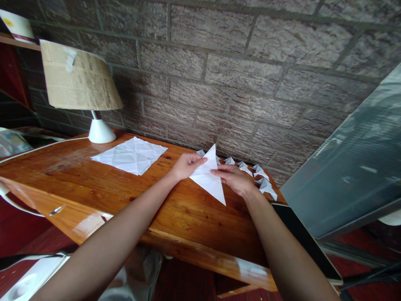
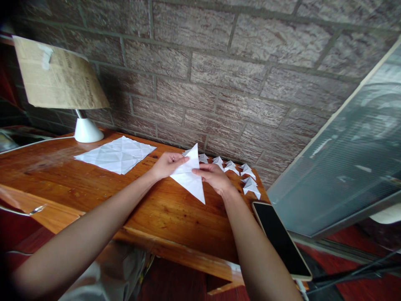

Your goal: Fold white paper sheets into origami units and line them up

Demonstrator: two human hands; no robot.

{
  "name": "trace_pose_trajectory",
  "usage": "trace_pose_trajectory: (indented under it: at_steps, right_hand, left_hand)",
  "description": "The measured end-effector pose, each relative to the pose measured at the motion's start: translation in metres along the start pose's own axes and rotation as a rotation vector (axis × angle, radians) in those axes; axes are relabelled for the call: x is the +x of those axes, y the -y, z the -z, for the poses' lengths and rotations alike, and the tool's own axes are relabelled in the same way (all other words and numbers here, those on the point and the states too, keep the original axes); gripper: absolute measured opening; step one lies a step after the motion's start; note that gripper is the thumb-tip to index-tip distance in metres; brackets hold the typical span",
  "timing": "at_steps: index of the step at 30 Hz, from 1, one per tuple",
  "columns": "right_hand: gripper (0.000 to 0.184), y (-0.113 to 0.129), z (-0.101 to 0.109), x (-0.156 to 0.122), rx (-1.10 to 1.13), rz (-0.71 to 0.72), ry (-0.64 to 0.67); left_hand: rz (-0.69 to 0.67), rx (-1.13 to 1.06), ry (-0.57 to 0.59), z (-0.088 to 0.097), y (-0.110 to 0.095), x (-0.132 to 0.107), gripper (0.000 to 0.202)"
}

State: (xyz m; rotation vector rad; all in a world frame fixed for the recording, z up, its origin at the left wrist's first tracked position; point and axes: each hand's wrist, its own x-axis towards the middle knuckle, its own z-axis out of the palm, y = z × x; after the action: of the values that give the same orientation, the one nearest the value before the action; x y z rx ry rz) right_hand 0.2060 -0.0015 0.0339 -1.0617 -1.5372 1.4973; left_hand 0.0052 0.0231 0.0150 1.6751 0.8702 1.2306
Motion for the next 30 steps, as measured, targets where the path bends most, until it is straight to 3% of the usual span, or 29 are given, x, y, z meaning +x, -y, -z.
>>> trace_pose_trajectory:
  at_steps: [3,9,18,26,30]
  right_hand:
    - [0.037,-0.0001,0.0003,0.0006,0.008,0.028,-0.019]
    - [0.037,-0.0014,0.0045,0.0019,0.005,0.062,-0.118]
    - [0.040,-0.0012,0.0019,0.0035,0.009,0.144,-0.243]
    - [0.044,0.0017,-0.0012,-0.0002,0.023,0.097,-0.154]
    - [0.046,0.0024,-0.0035,-0.0006,0.026,0.111,-0.148]
  left_hand:
    - [0.022,0.000,0.019,0.0008,-0.0005,0.0001,0.049]
    - [0.089,-0.027,0.179,0.0037,0.0023,0.0005,0.051]
    - [0.129,-0.117,0.205,-0.0004,0.0011,0.0005,0.047]
    - [0.166,-0.235,0.008,-0.0005,0.0036,0.0016,0.047]
    - [0.242,-0.321,-0.013,0.0000,0.0041,0.0005,0.049]
